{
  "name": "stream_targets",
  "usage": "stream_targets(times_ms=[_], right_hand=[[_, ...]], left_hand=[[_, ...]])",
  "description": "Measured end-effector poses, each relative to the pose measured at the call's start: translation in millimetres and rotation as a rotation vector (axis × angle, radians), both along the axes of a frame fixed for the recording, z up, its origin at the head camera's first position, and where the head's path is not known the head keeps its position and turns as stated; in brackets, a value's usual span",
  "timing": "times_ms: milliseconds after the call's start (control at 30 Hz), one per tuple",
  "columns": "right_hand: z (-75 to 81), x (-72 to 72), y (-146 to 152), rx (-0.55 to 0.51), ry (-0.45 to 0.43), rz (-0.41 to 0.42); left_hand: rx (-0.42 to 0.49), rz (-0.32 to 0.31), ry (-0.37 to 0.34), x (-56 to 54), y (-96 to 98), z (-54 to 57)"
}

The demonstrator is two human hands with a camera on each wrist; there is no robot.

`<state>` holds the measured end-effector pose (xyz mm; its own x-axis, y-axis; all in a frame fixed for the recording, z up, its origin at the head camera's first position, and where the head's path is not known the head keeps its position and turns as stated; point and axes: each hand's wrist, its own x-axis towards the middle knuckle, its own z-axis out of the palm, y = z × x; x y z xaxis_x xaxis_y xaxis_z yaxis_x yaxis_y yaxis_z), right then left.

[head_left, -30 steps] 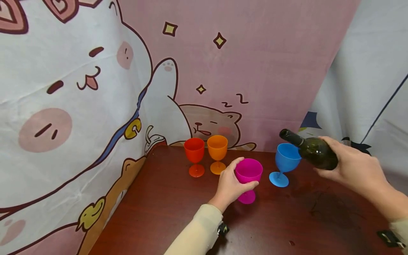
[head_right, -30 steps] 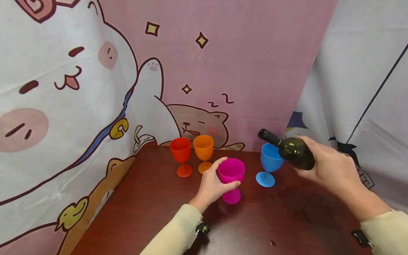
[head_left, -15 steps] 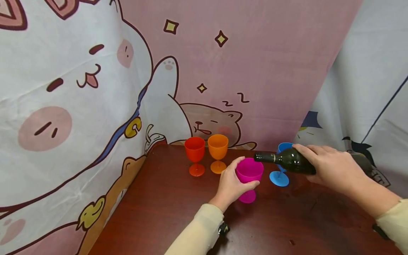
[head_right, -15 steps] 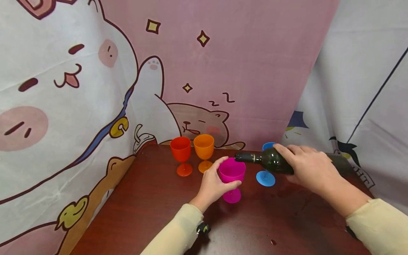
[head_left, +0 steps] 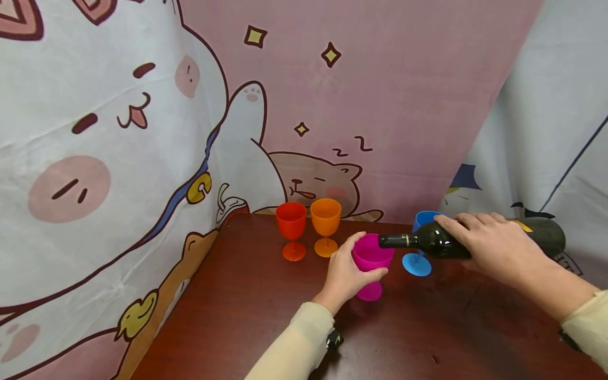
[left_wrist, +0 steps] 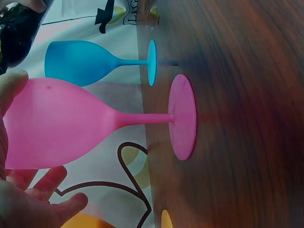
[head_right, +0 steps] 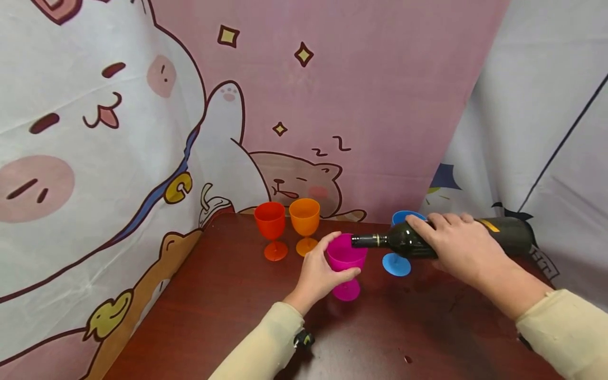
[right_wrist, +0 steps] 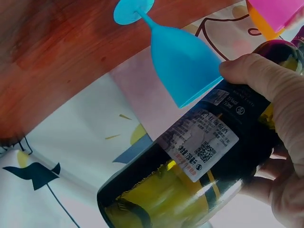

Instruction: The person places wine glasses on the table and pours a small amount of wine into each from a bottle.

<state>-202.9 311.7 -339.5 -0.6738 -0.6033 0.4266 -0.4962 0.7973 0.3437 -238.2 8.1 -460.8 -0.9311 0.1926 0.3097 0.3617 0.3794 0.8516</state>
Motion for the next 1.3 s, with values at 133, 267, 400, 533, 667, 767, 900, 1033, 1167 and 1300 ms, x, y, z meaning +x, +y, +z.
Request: stream_targets(times_ms=[133, 267, 400, 533, 667, 767, 900, 1033, 1167, 1300], right_hand=[[2.6, -2.0, 2.9, 0.016, 0.026, 0.024], [6.6, -3.6, 5.5, 0.029, 0.052, 0.043], [12.5, -3.7, 7.1, 0.039, 0.048, 0.034], [18.1, -3.4, 7.8, 0.053, 0.042, 0.016], [23.6, -3.1, 6.9, 0.068, 0.057, 0.014], [28.1, -2.6, 5.7, 0.079, 0.062, 0.010], [33.4, -2.0, 4.5, 0.092, 0.065, 0.008], [36.0, -2.4, 3.2, 0.098, 0.066, 0.015], [34.9, -2.8, 1.7, 0.098, 0.068, 0.025], [29.1, -1.2, 0.7, 0.080, 0.037, 0.003]], left_hand=[[0.001, -0.001, -0.004, -0.2, 0.2, -0.4], [0.004, -0.002, -0.004, -1.2, 0.4, -0.7], [0.004, -0.008, 0.010, -2.4, 0.2, 0.1], [0.006, -0.009, 0.015, -2.9, 0.2, 0.6], [0.008, -0.012, 0.018, -2.8, -0.1, 0.2], [0.003, -0.011, 0.015, -2.6, -0.2, -0.3], [0.005, -0.009, 0.012, -2.8, -0.3, -0.2], [0.012, -0.012, 0.021, -3.5, -0.4, -0.4], [0.016, -0.013, 0.028, -3.7, -0.5, -1.1], [0.020, -0.019, 0.023, -3.1, -0.4, -1.9]])
